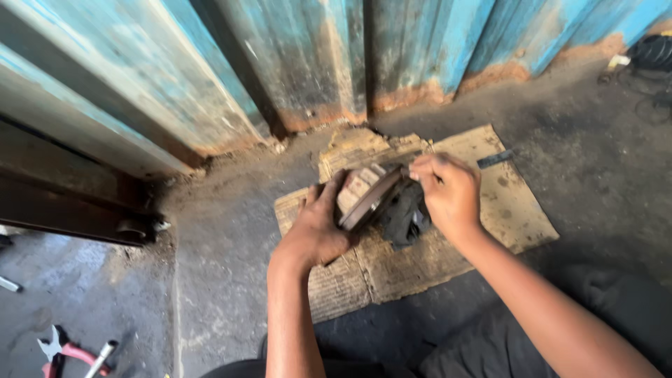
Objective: The person sits on the floor and scrubs a circular metal mechanical part with a small brush. They then wipe the part with a dark cloth, turning it over to clean different sides and edges.
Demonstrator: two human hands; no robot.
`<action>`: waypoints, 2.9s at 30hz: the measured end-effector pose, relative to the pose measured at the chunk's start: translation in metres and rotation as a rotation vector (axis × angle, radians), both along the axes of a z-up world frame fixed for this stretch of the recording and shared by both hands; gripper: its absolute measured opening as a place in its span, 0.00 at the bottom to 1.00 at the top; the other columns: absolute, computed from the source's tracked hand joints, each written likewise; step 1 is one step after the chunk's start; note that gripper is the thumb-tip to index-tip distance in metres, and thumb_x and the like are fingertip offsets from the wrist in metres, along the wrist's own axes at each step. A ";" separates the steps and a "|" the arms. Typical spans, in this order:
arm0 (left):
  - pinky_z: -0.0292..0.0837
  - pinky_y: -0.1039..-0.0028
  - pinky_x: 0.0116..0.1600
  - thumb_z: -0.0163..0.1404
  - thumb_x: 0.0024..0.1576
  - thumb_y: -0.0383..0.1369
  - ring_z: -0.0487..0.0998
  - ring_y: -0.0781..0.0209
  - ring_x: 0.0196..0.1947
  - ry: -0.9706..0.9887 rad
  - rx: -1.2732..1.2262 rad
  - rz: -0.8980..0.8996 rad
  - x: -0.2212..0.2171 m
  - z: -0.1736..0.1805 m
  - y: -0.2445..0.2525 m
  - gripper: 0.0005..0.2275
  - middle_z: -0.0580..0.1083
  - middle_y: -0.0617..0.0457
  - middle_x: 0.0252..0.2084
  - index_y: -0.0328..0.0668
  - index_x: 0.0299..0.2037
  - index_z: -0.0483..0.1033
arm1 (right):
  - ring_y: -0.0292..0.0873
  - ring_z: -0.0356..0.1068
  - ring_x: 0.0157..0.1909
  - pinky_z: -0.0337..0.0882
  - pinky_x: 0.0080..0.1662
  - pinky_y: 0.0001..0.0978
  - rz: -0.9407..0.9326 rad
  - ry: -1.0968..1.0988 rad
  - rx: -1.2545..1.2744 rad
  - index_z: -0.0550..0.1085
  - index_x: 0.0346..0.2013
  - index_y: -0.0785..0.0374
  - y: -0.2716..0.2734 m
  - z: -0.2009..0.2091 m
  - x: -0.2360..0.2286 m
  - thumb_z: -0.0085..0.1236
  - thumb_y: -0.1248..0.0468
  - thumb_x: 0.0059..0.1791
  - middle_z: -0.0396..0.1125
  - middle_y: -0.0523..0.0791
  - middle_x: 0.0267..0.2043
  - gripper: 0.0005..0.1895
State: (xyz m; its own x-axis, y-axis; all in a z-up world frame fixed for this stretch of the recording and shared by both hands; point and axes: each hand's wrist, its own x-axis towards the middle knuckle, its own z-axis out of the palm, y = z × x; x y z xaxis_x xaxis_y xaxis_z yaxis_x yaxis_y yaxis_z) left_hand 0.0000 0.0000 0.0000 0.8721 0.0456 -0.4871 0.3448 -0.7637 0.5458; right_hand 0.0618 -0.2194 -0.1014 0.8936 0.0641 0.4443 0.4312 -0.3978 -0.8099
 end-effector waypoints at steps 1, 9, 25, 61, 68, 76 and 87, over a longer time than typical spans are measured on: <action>0.51 0.57 0.74 0.66 0.39 0.34 0.46 0.39 0.76 -0.015 -0.017 0.003 -0.001 -0.004 0.003 0.51 0.46 0.42 0.77 0.73 0.74 0.47 | 0.45 0.78 0.45 0.78 0.51 0.34 0.042 -0.037 0.043 0.75 0.35 0.68 -0.005 -0.014 0.001 0.51 0.79 0.51 0.75 0.50 0.43 0.07; 0.54 0.57 0.74 0.67 0.41 0.31 0.48 0.38 0.76 -0.103 -0.040 -0.009 -0.015 -0.004 0.006 0.49 0.46 0.39 0.77 0.75 0.73 0.51 | 0.38 0.74 0.37 0.72 0.42 0.33 -0.095 0.385 -0.083 0.78 0.37 0.68 -0.019 -0.102 0.034 0.61 0.74 0.46 0.76 0.47 0.34 0.06; 0.60 0.66 0.71 0.68 0.42 0.36 0.61 0.45 0.70 -0.022 0.068 0.097 -0.024 0.027 0.006 0.46 0.53 0.43 0.74 0.49 0.72 0.55 | 0.37 0.70 0.45 0.72 0.49 0.31 0.299 0.634 0.453 0.68 0.48 0.63 0.004 -0.067 0.025 0.49 0.69 0.56 0.71 0.44 0.42 0.06; 0.60 0.59 0.68 0.75 0.30 0.32 0.64 0.42 0.67 -0.241 -0.247 -0.114 -0.005 -0.003 -0.038 0.56 0.68 0.40 0.65 0.53 0.71 0.51 | 0.32 0.55 0.40 0.62 0.44 0.23 0.099 0.026 0.567 0.64 0.55 0.63 0.006 -0.017 -0.005 0.38 0.63 0.64 0.59 0.40 0.42 0.08; 0.65 0.62 0.69 0.71 0.31 0.36 0.72 0.47 0.64 -0.209 -0.421 -0.042 0.007 -0.035 -0.023 0.55 0.71 0.44 0.65 0.53 0.74 0.52 | 0.34 0.68 0.43 0.71 0.47 0.28 0.146 0.092 0.354 0.67 0.54 0.65 0.006 -0.006 0.013 0.47 0.69 0.60 0.70 0.42 0.44 0.08; 0.74 0.65 0.61 0.68 0.32 0.40 0.79 0.47 0.56 -0.268 -0.574 0.073 0.002 -0.045 -0.008 0.45 0.75 0.43 0.58 0.50 0.67 0.68 | 0.47 0.73 0.45 0.75 0.47 0.32 0.184 -0.343 -0.239 0.76 0.45 0.63 -0.012 0.045 -0.001 0.59 0.76 0.51 0.70 0.47 0.45 0.10; 0.71 0.64 0.62 0.68 0.34 0.44 0.76 0.45 0.59 -0.305 -0.478 0.048 0.004 -0.050 -0.004 0.44 0.72 0.42 0.59 0.52 0.67 0.70 | 0.49 0.71 0.50 0.71 0.54 0.40 0.114 -0.372 -0.330 0.78 0.46 0.63 -0.017 0.044 -0.008 0.59 0.76 0.52 0.72 0.46 0.48 0.10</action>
